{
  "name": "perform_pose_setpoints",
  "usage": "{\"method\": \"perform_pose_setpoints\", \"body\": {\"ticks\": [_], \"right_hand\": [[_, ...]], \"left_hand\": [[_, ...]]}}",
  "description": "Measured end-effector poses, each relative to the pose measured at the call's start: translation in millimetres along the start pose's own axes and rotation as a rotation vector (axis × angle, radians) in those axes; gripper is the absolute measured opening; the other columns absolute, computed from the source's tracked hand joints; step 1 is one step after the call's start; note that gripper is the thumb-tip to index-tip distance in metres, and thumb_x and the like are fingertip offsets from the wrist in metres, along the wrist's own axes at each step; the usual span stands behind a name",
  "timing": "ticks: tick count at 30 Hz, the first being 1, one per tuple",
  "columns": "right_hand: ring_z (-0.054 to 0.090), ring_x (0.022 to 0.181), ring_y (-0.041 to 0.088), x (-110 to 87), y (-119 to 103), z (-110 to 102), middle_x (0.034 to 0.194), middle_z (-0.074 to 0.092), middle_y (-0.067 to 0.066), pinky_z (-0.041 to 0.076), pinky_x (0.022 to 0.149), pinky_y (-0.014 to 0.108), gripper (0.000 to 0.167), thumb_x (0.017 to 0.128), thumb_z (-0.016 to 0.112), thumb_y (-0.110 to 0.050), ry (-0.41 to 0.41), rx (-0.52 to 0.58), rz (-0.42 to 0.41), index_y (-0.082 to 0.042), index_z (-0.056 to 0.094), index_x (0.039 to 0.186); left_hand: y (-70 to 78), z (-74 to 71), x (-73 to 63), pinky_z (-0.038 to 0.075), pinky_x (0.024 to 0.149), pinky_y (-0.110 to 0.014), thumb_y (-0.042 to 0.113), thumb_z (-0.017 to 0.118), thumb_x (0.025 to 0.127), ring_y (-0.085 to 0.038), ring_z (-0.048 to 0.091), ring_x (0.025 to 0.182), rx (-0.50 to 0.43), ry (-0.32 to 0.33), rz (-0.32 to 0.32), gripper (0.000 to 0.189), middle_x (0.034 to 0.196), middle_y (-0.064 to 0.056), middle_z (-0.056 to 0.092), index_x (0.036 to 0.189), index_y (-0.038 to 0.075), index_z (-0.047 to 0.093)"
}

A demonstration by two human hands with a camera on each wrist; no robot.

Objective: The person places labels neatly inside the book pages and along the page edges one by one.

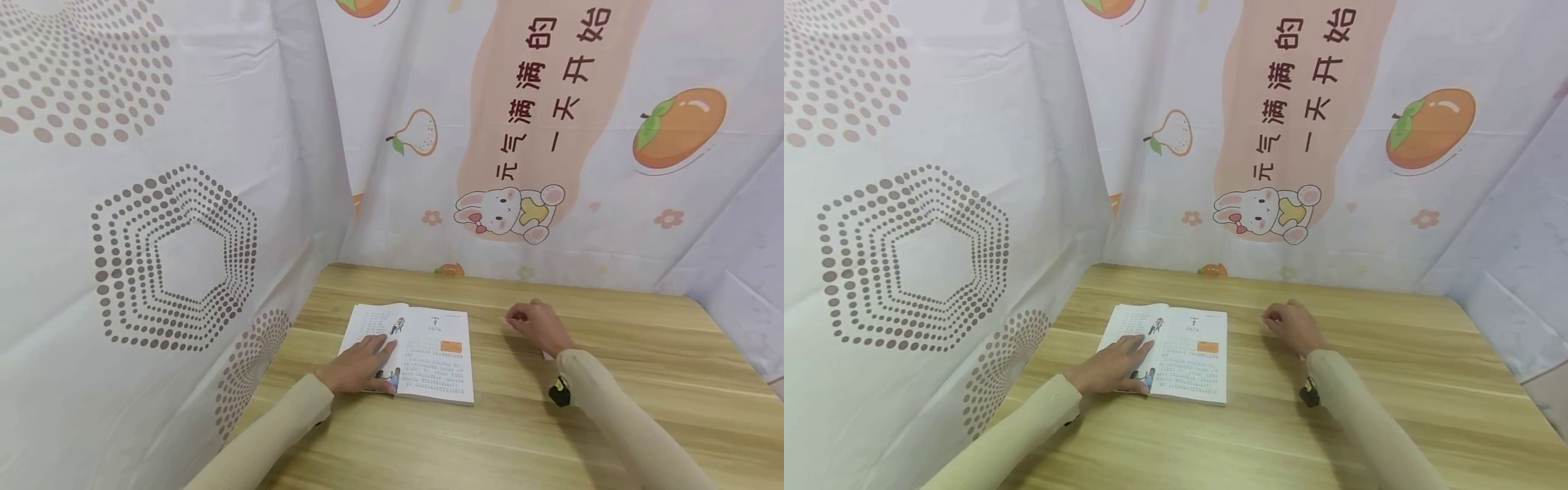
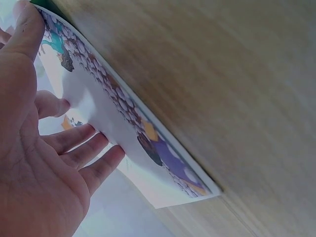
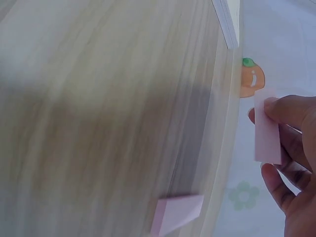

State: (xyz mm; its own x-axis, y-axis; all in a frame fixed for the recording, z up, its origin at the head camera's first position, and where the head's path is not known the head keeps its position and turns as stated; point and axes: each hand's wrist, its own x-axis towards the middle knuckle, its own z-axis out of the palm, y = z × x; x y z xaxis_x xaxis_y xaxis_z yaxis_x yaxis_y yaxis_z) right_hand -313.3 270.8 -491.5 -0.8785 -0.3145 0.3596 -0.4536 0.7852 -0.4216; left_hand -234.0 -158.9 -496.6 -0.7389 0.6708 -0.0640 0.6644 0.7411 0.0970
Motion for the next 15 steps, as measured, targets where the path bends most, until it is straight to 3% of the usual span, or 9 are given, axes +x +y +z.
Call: {"method": "perform_pose_setpoints", "body": {"ticks": [8, 15], "right_hand": [[0.056, 0.078, 0.017, 12.7, -5.8, 12.6, 0.081, 0.067, -0.004, 0.049, 0.069, 0.036, 0.006, 0.093, 0.078, -0.015, -0.034, -0.018, -0.006, -0.013, 0.078, 0.088], [0.055, 0.078, 0.016, 22.5, -17.8, 20.7, 0.081, 0.071, -0.004, 0.049, 0.069, 0.037, 0.007, 0.092, 0.079, -0.010, -0.055, -0.014, -0.065, -0.011, 0.078, 0.085]], "left_hand": [[-1.6, 0.7, 0.2, 0.035, 0.117, -0.049, 0.069, 0.055, 0.092, -0.038, 0.038, 0.145, 0.010, 0.000, 0.003, 0.098, 0.157, -0.027, 0.037, 0.158, 0.000, 0.035], [-2.6, 3.5, 1.1, 0.035, 0.118, -0.049, 0.072, 0.053, 0.090, -0.038, 0.038, 0.145, 0.012, -0.003, -0.008, 0.101, 0.158, -0.026, 0.037, 0.159, 0.001, 0.035]]}}
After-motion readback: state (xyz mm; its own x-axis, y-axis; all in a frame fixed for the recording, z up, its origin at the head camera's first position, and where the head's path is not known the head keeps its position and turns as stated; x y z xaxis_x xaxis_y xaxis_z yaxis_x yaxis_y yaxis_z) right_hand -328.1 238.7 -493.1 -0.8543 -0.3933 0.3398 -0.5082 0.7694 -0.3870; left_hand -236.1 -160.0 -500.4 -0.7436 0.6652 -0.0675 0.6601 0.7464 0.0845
